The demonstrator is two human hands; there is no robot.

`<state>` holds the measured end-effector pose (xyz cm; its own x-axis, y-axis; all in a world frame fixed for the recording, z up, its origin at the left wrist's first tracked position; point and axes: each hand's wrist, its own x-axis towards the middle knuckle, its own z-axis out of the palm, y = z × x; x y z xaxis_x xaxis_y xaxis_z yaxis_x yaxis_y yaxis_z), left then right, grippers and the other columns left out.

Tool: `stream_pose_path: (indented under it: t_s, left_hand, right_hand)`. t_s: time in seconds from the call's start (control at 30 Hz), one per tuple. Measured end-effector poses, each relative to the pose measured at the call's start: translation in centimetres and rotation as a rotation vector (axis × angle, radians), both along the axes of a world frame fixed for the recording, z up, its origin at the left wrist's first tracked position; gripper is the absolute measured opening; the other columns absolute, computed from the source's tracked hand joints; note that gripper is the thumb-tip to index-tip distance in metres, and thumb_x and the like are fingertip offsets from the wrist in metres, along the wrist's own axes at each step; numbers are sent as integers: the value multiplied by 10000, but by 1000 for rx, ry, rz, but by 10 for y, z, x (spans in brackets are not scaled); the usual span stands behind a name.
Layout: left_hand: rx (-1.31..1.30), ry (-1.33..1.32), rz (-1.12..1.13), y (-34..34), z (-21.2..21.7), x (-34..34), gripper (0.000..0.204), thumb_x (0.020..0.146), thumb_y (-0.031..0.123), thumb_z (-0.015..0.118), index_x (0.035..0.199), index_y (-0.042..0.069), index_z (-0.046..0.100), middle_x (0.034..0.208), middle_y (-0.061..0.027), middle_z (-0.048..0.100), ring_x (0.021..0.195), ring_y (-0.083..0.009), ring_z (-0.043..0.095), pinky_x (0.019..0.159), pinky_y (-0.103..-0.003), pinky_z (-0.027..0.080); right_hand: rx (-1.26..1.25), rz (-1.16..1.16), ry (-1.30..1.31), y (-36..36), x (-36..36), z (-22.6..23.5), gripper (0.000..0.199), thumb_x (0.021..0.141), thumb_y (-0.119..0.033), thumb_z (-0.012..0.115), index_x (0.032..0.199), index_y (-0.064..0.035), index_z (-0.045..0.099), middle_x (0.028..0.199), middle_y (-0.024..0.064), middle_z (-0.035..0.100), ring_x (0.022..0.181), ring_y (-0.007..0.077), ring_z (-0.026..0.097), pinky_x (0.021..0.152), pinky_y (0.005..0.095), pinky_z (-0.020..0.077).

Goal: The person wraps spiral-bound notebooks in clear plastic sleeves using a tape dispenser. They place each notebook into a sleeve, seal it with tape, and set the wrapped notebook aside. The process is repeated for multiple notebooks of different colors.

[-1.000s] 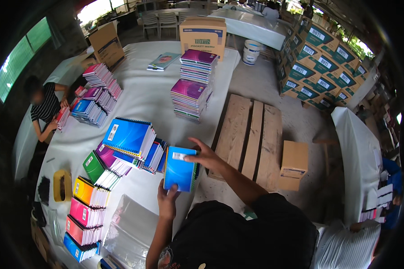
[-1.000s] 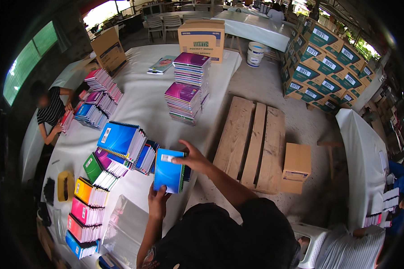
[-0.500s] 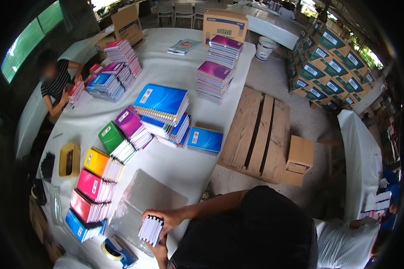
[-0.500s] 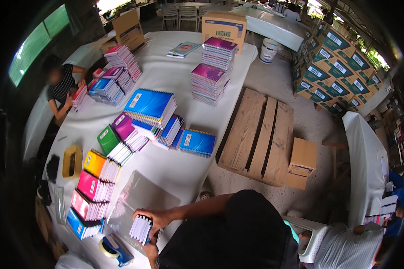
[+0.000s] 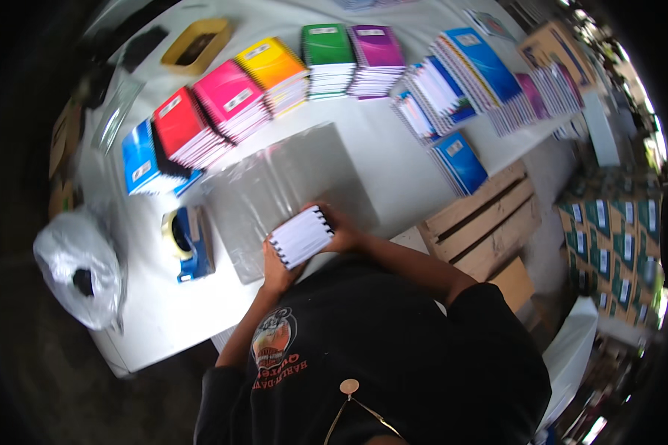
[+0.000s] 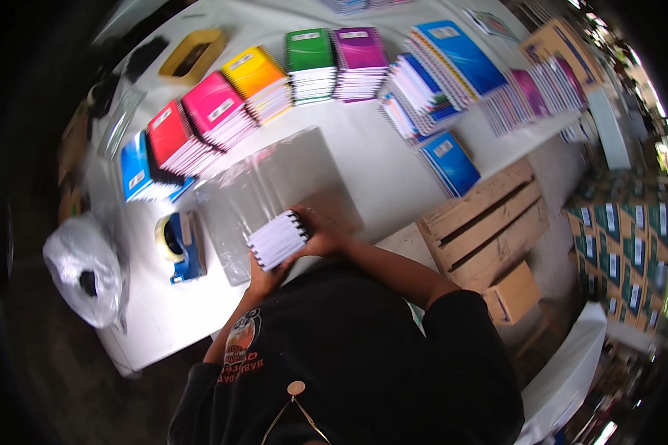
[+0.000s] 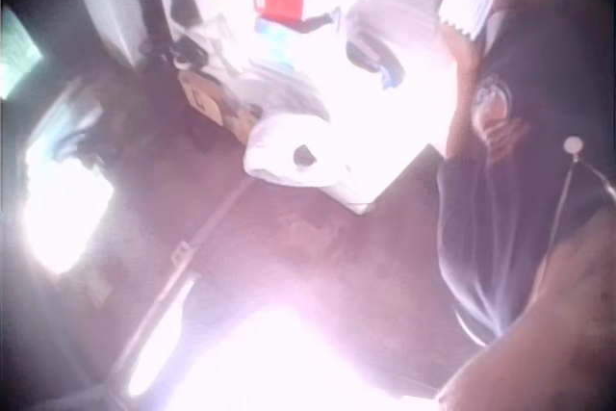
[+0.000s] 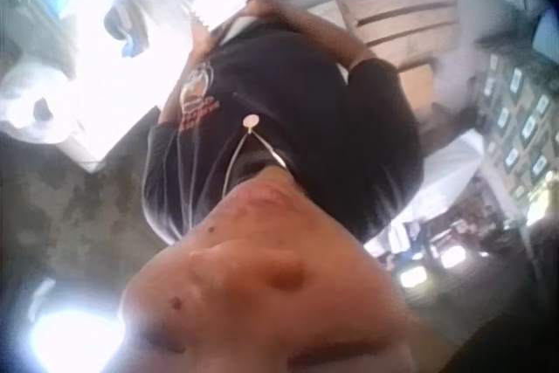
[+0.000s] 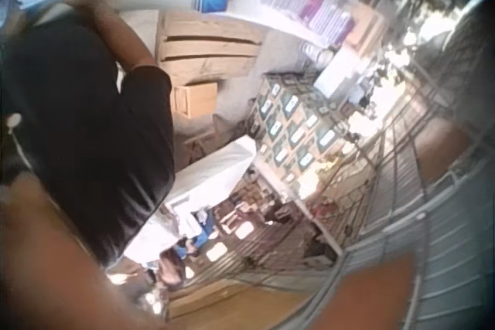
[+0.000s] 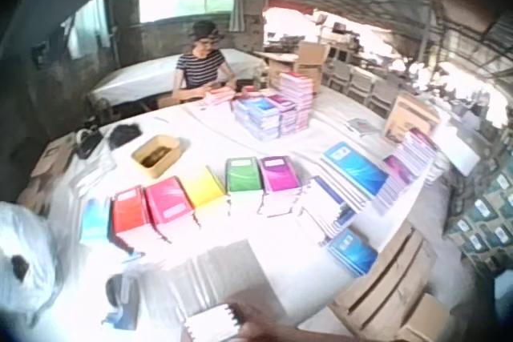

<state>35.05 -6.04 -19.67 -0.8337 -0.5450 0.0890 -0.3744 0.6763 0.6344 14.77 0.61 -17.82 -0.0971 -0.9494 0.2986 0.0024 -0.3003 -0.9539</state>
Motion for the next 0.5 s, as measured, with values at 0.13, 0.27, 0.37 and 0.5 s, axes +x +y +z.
stream_pose_path:
  t_s: [0.13,0.27,0.37,0.5]
  left_hand:
    - [-60,-92,92,4,33,-2,674,695,247,779,1258,40,473,1263,-162,482,1156,-337,450,934,-433,356]
    - [616,269,208,-17,83,-11,673,715,356,806,1210,11,509,1082,-139,614,918,-263,584,777,-355,458]
    - [1054,120,314,-50,106,-19,676,729,461,782,1182,18,545,1023,-84,636,845,-161,593,688,-272,479]
    - [1134,-132,397,-49,109,-26,732,750,559,719,1210,17,541,1058,-87,623,892,-164,589,688,-268,489]
  right_hand:
    - [99,-70,398,2,-16,23,839,618,-361,858,1282,-76,431,1141,172,561,1081,371,526,907,435,441]
    - [161,-136,501,-16,-14,72,773,641,-381,831,1235,-32,480,1098,203,596,1031,382,577,872,441,465]
    - [503,-68,360,-45,-13,89,701,651,-599,757,965,17,644,824,208,664,791,372,659,709,416,518]
    - [946,111,463,-64,-18,75,787,609,-764,661,722,15,672,654,203,638,657,347,662,622,410,513]
